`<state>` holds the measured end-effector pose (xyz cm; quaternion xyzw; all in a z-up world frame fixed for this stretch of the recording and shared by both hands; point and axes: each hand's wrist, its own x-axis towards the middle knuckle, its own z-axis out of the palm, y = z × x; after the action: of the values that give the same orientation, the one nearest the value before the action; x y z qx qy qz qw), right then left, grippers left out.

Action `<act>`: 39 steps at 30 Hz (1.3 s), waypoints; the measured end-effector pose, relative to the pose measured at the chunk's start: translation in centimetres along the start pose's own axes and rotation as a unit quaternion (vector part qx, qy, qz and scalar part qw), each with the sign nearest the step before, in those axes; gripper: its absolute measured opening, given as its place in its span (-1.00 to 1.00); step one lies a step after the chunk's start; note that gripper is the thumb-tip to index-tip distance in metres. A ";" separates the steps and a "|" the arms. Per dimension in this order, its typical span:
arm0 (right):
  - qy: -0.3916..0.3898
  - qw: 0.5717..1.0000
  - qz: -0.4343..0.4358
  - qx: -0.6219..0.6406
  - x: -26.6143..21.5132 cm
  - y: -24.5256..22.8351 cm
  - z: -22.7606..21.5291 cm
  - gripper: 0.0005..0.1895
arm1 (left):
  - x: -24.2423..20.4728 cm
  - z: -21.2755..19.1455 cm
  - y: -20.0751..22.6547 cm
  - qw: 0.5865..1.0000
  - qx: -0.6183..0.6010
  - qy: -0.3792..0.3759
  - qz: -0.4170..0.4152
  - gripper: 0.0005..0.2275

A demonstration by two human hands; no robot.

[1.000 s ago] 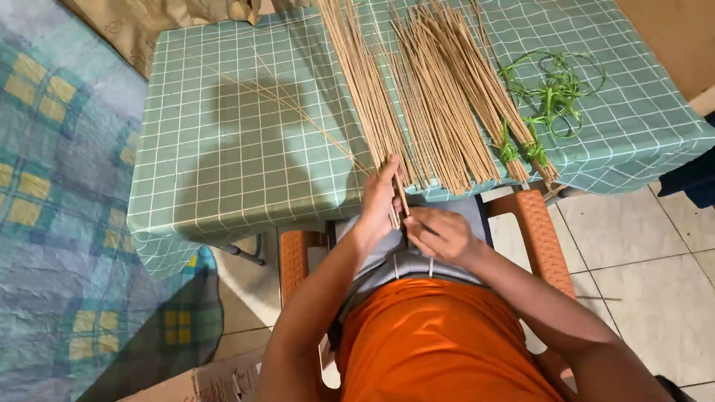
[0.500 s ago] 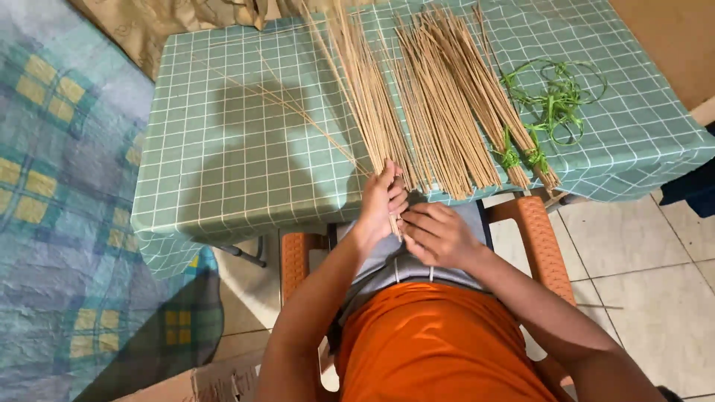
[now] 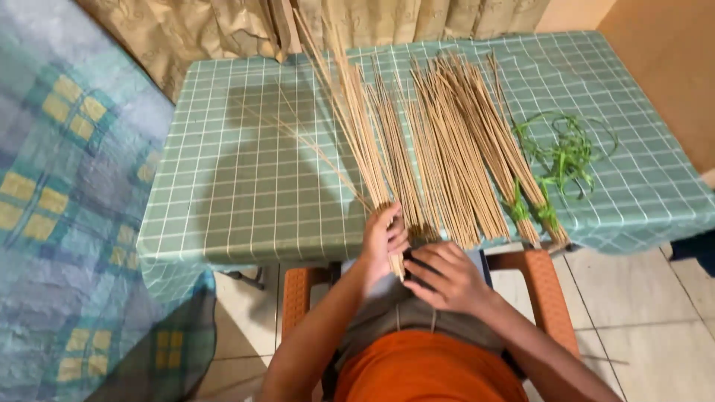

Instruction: Assembling bundles of long thin sticks to create brooms.

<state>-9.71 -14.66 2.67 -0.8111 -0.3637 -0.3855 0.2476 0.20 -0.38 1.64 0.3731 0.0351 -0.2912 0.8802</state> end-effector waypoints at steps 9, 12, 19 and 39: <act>0.010 0.994 0.089 -0.069 2.8 4.5 -3.2 -0.88 | 2.3 -3.8 -0.5 0.997 -0.024 -0.023 -0.066 -0.74; -0.052 0.988 0.131 -0.062 0.8 7.1 -2.6 -0.84 | 3.5 -5.0 -2.4 0.993 -0.027 0.081 -0.082 -0.83; -0.041 0.988 0.144 -0.046 4.7 8.8 -3.5 -0.85 | 4.0 -4.3 0.1 0.997 -0.008 -0.044 -0.064 -0.77; -0.062 0.989 0.031 -0.128 -3.2 8.0 0.5 -0.79 | 1.4 -0.6 4.6 0.996 0.092 -0.010 0.017 -0.79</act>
<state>-4.66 -20.53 -1.18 -0.8695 -0.3006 -0.3695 0.1307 3.96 1.89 3.76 0.4499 -0.0069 -0.2816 0.8475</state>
